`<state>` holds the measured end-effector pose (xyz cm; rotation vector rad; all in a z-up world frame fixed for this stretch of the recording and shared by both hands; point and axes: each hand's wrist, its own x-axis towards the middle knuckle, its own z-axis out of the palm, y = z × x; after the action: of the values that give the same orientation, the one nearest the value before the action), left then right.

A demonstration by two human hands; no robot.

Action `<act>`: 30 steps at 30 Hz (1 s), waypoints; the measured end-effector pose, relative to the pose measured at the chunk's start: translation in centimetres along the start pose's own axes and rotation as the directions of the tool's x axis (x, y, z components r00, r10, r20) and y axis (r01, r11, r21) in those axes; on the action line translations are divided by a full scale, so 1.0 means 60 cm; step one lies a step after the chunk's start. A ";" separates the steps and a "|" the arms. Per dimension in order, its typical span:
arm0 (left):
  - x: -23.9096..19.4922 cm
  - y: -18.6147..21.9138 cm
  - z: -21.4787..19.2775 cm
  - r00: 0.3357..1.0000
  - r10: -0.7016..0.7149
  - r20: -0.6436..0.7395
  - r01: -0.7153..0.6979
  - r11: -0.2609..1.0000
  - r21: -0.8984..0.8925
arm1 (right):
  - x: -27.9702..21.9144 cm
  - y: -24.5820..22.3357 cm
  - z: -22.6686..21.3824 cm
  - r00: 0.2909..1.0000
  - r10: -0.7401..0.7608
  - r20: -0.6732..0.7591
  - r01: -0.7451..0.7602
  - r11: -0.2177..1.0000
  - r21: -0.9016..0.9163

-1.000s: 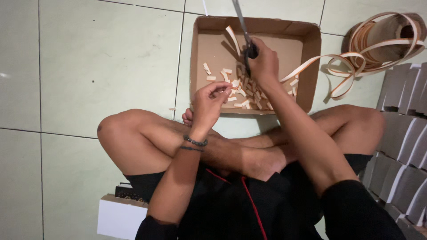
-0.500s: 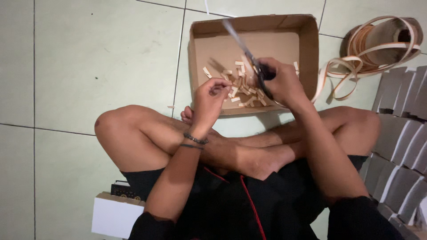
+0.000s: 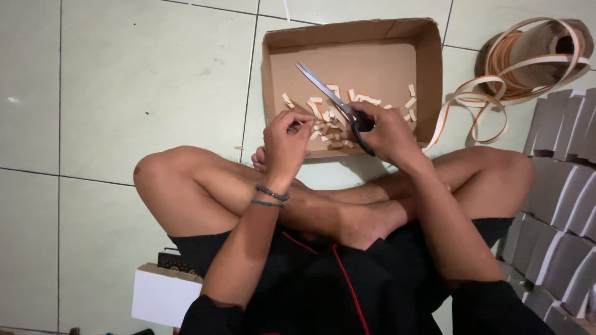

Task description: The person sits cross-legged on the floor and uses scissors to cut a long roll of rubber bands into small pieces. They place the cut pieces into a cardboard box positioned between their legs.

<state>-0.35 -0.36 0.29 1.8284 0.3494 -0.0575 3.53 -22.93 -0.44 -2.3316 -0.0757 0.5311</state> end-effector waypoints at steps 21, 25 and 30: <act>-0.010 0.008 0.010 0.990 -0.080 0.114 0.115 0.929 -0.352 | -0.010 -0.048 0.000 0.995 -0.018 0.099 0.011 0.997 0.074; -0.014 0.013 0.014 0.996 -0.003 0.085 0.032 0.938 -0.345 | -0.009 -0.051 0.015 0.999 0.028 -0.040 0.001 0.803 0.596; -0.014 0.002 0.024 0.998 0.034 0.059 -0.012 0.942 -0.335 | -0.011 -0.061 0.036 0.992 0.048 -0.118 0.042 0.752 0.658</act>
<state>-0.90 -1.92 0.17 1.4889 0.2741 -0.0374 2.40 -18.99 0.86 -1.6530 0.1586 0.3296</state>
